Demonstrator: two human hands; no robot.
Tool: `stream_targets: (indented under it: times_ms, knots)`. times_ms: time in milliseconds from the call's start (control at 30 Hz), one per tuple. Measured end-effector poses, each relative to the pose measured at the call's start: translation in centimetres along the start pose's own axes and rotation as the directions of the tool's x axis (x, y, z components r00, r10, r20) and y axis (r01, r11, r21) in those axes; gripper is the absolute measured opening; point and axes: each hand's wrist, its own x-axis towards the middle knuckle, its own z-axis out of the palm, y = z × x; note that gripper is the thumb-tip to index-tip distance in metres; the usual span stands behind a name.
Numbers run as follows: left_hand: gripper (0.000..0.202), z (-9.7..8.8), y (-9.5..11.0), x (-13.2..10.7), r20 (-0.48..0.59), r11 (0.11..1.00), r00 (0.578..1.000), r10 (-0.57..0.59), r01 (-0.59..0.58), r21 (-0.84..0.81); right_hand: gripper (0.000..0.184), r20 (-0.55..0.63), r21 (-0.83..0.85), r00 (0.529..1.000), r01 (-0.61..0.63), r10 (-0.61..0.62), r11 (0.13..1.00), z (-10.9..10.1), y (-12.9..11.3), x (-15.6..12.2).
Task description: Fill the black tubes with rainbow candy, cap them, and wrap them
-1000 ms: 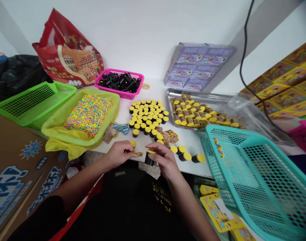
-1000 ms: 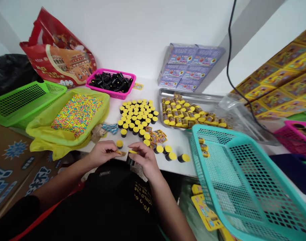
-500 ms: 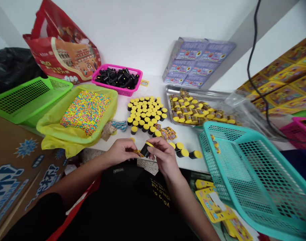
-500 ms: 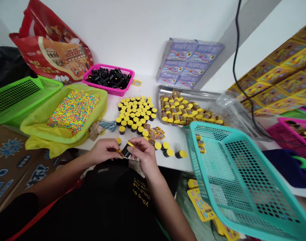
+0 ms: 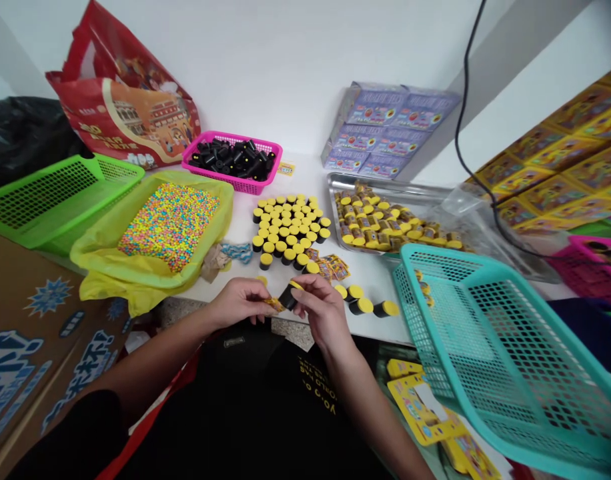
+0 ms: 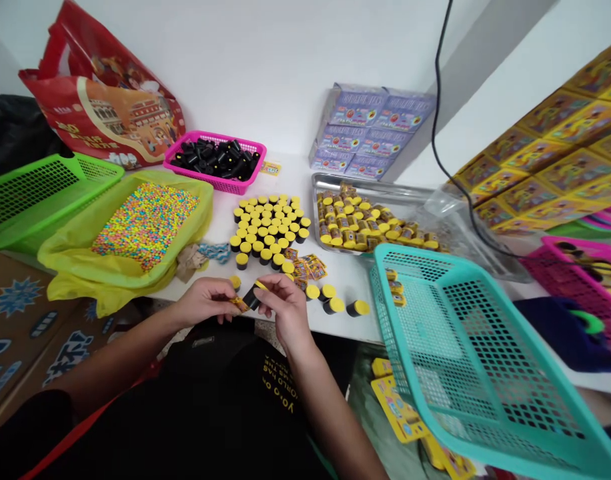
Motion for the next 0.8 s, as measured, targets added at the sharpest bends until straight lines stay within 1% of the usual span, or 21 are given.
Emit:
stream_targets:
  times_ms: [100, 267, 433, 533, 600, 700, 800]
  knots:
    - [0.033, 0.0, 0.1, 0.0, 0.015, 1.0, 1.0, -0.006, 0.007, -0.013, 0.023, -0.008, -0.033, 0.999, 0.043, -0.043, 0.999, 0.0, 0.1, -0.2]
    - [0.035, 0.0, 0.2, 0.0, 0.057, 0.999, 0.998, -0.015, 0.017, -0.029, 0.023, 0.032, 0.005, 0.999, -0.021, 0.021, 1.0, 0.3, 0.0, -0.3]
    - [0.038, 0.1, 0.4, -0.1, 0.083, 0.995, 0.996, -0.044, 0.051, -0.08, 0.024, 0.015, 0.001, 0.999, -0.028, 0.028, 1.0, 0.4, -0.1, -0.1]
    - [0.038, 0.3, 0.5, -0.1, 0.077, 0.991, 0.995, -0.07, 0.078, -0.108, 0.025, 0.016, 0.007, 0.999, -0.033, 0.033, 0.999, 0.4, 0.1, -0.1]
    - [0.038, 0.4, 0.6, -0.1, 0.063, 0.988, 0.993, -0.095, 0.102, -0.116, 0.026, 0.002, 0.008, 1.0, -0.005, 0.005, 1.0, 0.3, 0.3, -0.2]
    - [0.039, 0.7, 0.6, 0.0, 0.05, 0.985, 0.991, -0.12, 0.126, -0.117, 0.027, -0.044, -0.031, 0.996, 0.079, -0.08, 0.996, 0.2, 0.7, -0.2]
    - [0.04, 0.9, 0.5, 0.2, 0.062, 0.983, 0.992, -0.114, 0.121, -0.138, 0.027, -0.04, -0.059, 0.995, 0.085, -0.087, 0.995, 0.1, 1.0, -0.2]
